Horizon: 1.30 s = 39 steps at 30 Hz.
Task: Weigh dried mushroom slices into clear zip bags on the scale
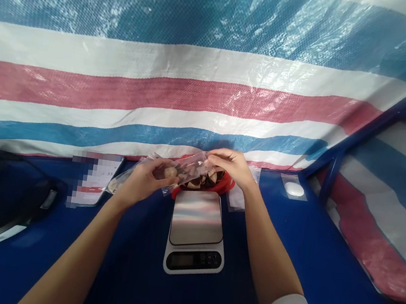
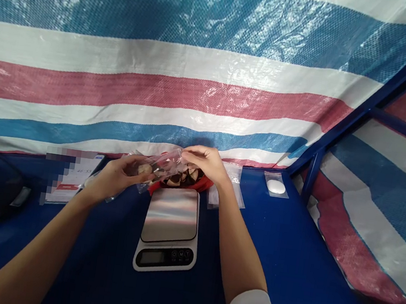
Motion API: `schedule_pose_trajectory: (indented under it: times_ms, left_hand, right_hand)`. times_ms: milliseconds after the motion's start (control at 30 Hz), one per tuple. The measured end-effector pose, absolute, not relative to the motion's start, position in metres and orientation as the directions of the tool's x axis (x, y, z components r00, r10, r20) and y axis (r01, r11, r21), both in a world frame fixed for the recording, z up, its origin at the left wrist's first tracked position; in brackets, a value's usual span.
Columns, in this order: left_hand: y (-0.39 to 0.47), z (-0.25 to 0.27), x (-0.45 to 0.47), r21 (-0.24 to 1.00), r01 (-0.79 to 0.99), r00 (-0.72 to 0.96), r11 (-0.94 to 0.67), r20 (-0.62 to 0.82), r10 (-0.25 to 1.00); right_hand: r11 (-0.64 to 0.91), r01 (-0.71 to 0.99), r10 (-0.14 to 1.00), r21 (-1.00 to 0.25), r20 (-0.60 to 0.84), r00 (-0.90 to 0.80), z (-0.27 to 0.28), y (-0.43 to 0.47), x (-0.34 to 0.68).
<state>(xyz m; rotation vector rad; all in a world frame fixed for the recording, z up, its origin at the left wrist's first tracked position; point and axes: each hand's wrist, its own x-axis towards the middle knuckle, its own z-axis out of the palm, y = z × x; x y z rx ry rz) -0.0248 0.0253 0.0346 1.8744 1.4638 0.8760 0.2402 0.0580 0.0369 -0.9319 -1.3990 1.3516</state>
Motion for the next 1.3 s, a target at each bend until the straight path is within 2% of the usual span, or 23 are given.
schedule_pose_trajectory:
  times_ms: [100, 300, 400, 600, 767, 967, 1167, 1300]
  left_hand:
    - [0.032, 0.049, -0.019, 0.737, 0.624, 0.228, -0.261, 0.148, 0.962]
    - [0.053, 0.070, -0.006, 0.670, 0.687, 0.281, -0.281, 0.112, 0.953]
    - [0.063, 0.071, -0.008, 0.720, 0.658, 0.242, -0.223, 0.078, 0.967]
    - [0.070, 0.071, -0.012, 0.892, 0.439, 0.163, -0.105, 0.036, 0.986]
    - [0.075, 0.071, -0.009, 0.953, 0.284, 0.135, -0.106, 0.070, 0.988]
    - [0.083, 0.068, -0.012, 0.899, 0.398, 0.106, -0.182, 0.152, 0.983]
    - [0.085, 0.080, -0.010, 0.754, 0.564, 0.162, -0.336, 0.298, 0.941]
    - [0.085, 0.088, -0.004, 0.696, 0.595, 0.220, -0.403, 0.341, 0.914]
  right_hand:
    - [0.086, -0.138, 0.979, -0.987, 0.109, -0.172, 0.033, 0.062, 0.244]
    - [0.057, -0.133, 0.988, -0.990, 0.076, -0.135, 0.029, 0.065, 0.243]
    - [0.054, -0.138, 0.992, -0.989, 0.069, -0.109, 0.025, 0.067, 0.239]
    - [0.026, -0.175, 0.998, -0.984, 0.034, -0.046, 0.016, 0.072, 0.231]
    - [0.022, -0.173, 0.999, -0.985, 0.029, -0.042, 0.004, 0.076, 0.225]
    - [0.113, -0.043, 0.992, -0.993, 0.115, -0.047, -0.010, 0.083, 0.226]
    - [0.149, 0.083, 0.988, -0.985, 0.146, -0.047, -0.007, 0.081, 0.230]
    - [0.160, 0.124, 0.987, -0.979, 0.155, -0.046, -0.002, 0.079, 0.232]
